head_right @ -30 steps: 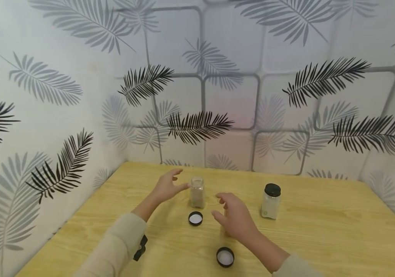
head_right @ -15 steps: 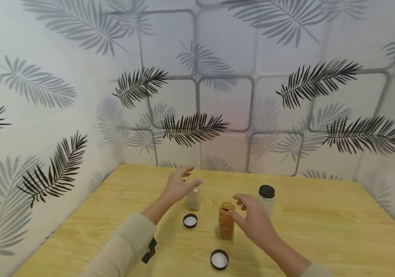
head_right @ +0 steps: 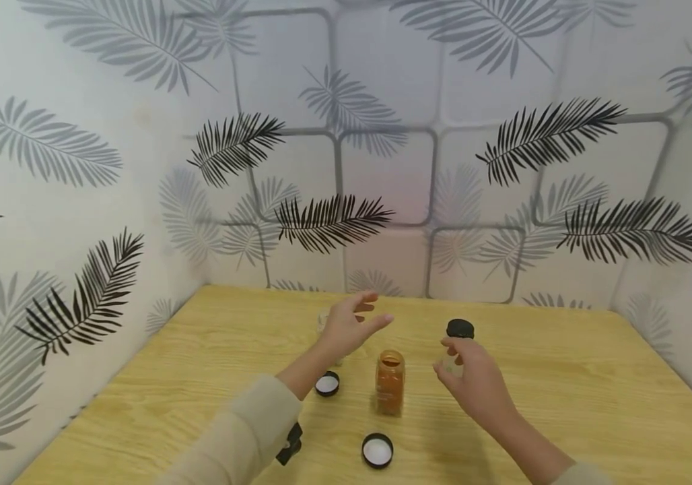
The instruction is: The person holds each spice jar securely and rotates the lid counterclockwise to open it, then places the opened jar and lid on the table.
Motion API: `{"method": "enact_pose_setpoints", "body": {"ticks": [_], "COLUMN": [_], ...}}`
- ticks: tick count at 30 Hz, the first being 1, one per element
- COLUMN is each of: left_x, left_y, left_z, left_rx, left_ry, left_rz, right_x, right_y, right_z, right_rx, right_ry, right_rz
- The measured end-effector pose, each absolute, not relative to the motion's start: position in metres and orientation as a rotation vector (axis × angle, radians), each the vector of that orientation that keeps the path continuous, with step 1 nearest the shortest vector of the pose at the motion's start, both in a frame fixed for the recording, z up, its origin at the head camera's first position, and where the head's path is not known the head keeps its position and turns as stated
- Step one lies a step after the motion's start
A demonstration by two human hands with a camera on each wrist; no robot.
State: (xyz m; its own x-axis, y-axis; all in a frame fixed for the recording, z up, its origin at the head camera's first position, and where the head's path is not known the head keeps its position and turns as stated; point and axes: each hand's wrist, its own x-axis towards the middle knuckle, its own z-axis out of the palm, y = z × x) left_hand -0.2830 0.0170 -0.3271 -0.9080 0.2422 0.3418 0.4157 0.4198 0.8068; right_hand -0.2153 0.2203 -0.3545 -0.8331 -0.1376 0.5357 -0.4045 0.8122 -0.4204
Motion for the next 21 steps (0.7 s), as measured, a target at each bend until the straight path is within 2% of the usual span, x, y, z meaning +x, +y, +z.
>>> {"method": "enact_pose_setpoints", "body": {"ticks": [10,21], "left_x": [-0.274,-0.256], "left_y": [0.058,0.098], "left_z": [-0.326,-0.337], "left_rx": [-0.633,-0.538], "left_ry": [-2.508,-2.517], "left_rz": [-1.53,-1.593], "right_x": [-0.225,-0.232], "right_y": [0.246,0.267], "right_z": [-0.357,-0.358], "right_rx": [0.339,0.279], "right_ry": [-2.48,-2.499], "right_rz": [0.699,0.692]}}
